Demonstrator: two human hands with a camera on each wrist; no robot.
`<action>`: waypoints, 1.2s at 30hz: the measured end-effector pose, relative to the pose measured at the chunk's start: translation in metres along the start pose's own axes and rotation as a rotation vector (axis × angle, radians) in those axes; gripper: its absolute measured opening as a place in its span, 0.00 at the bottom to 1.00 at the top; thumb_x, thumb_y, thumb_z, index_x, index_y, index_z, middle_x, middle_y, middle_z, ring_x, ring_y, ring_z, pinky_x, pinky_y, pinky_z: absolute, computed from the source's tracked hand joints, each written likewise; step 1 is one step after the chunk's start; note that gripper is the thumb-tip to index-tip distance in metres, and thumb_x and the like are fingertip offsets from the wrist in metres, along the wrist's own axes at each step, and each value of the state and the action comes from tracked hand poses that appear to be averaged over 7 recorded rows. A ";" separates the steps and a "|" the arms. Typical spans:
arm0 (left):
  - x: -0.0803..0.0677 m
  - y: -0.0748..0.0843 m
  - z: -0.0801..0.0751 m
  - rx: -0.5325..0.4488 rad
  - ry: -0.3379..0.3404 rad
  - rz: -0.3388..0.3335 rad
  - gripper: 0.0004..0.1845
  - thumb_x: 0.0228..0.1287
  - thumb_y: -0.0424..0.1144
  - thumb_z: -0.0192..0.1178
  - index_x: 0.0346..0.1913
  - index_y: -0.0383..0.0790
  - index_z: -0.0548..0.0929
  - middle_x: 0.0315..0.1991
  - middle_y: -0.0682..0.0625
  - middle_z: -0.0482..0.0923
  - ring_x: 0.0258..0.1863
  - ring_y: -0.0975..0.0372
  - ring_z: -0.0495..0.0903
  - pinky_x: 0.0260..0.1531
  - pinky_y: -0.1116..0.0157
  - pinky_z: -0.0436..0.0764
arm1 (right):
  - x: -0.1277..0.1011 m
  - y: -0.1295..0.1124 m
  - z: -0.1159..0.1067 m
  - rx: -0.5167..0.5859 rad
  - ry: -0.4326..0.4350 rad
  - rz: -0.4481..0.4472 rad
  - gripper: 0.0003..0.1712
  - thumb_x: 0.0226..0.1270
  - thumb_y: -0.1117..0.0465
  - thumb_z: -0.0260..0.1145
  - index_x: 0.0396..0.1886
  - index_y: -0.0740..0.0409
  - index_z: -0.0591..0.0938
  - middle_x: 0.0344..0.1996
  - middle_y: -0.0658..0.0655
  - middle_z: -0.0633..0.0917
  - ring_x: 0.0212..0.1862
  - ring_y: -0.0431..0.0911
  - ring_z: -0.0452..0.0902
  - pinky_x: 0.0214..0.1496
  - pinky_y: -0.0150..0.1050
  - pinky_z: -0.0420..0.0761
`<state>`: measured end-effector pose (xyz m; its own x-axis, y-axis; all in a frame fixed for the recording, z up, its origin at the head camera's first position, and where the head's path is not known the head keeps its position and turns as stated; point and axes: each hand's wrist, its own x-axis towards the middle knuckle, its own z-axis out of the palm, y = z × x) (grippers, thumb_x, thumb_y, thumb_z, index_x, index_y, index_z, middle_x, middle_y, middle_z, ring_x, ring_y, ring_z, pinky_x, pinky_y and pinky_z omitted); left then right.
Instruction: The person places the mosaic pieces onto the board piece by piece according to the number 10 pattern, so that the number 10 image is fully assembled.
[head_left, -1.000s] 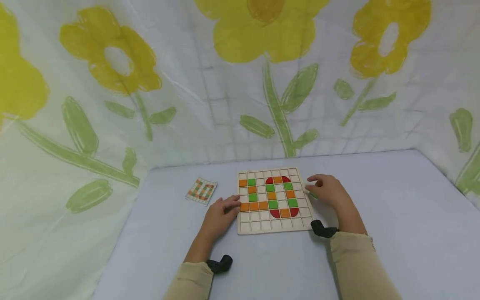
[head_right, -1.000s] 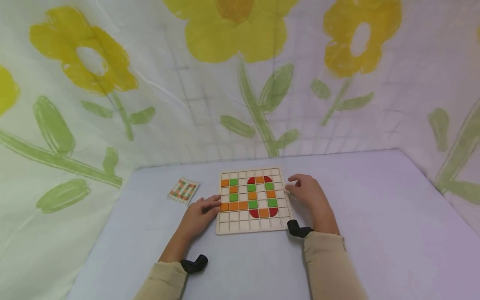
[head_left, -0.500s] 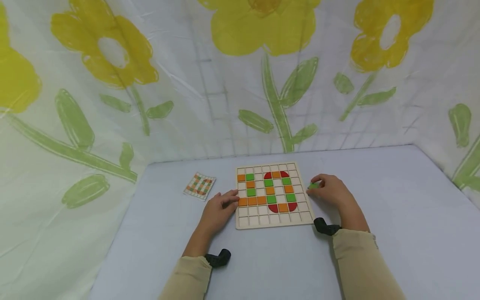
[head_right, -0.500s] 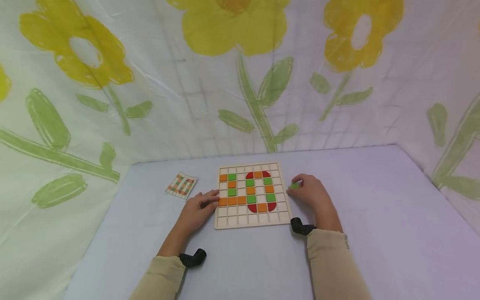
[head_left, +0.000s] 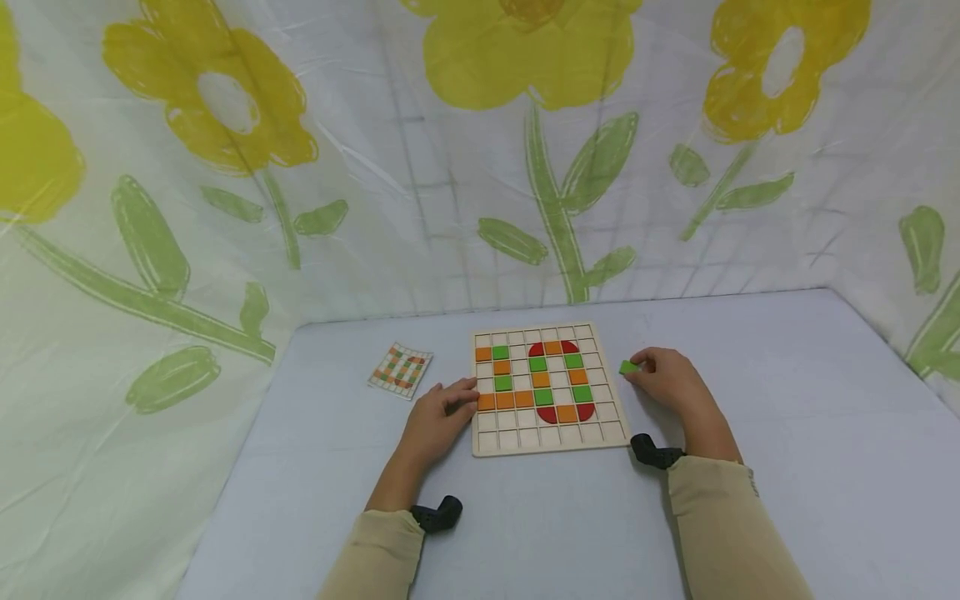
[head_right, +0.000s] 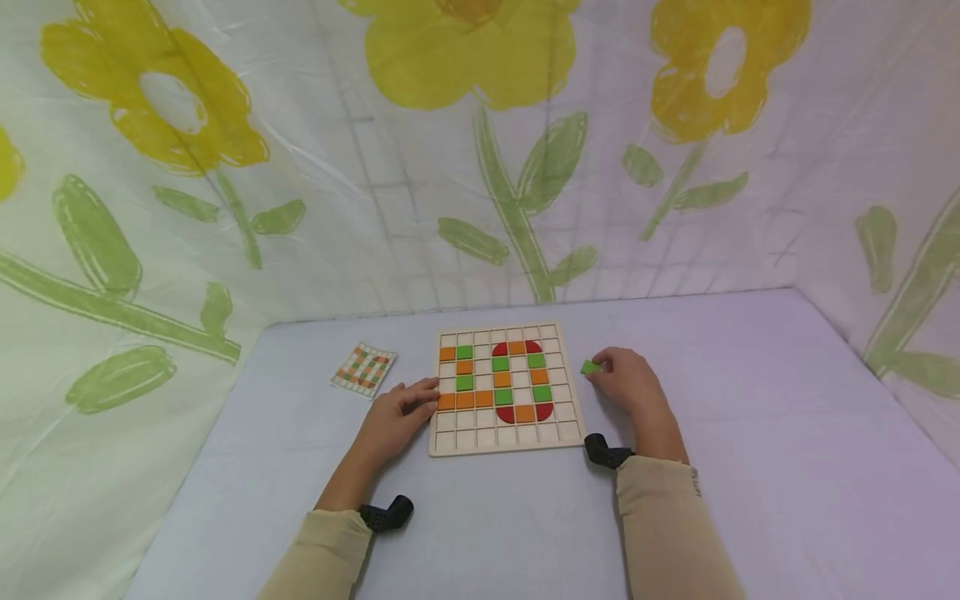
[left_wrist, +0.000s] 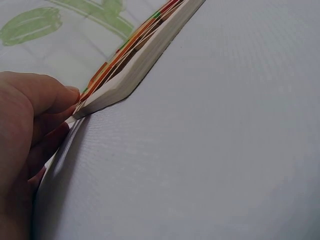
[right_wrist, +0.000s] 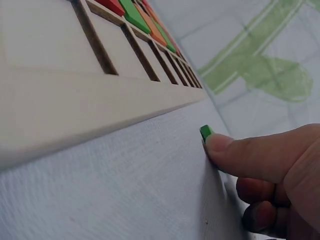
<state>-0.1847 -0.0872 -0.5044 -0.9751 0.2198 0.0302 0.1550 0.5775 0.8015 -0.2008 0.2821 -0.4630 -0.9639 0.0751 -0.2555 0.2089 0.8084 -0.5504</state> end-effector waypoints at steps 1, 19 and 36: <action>0.000 0.000 0.000 0.001 -0.001 0.000 0.11 0.66 0.41 0.64 0.49 0.46 0.87 0.61 0.60 0.79 0.66 0.64 0.73 0.77 0.59 0.54 | 0.000 0.000 0.000 0.004 0.000 0.001 0.22 0.67 0.57 0.65 0.55 0.67 0.79 0.37 0.62 0.79 0.39 0.52 0.72 0.38 0.42 0.74; 0.000 -0.003 -0.001 -0.008 -0.016 0.004 0.11 0.66 0.43 0.64 0.49 0.48 0.87 0.62 0.61 0.78 0.67 0.62 0.72 0.77 0.53 0.55 | -0.033 -0.121 0.079 -0.048 -0.173 -0.402 0.15 0.61 0.55 0.73 0.46 0.53 0.85 0.34 0.48 0.80 0.36 0.43 0.71 0.39 0.39 0.76; -0.002 0.000 0.001 0.019 -0.009 -0.012 0.11 0.66 0.42 0.64 0.49 0.50 0.87 0.62 0.62 0.77 0.67 0.62 0.72 0.77 0.53 0.55 | -0.025 -0.110 0.087 -0.194 -0.062 -0.349 0.18 0.62 0.53 0.72 0.50 0.53 0.86 0.46 0.52 0.86 0.48 0.47 0.79 0.57 0.46 0.81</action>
<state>-0.1823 -0.0874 -0.5051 -0.9755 0.2196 0.0152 0.1462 0.5948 0.7905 -0.1855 0.1403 -0.4651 -0.9583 -0.2540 -0.1308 -0.1698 0.8747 -0.4539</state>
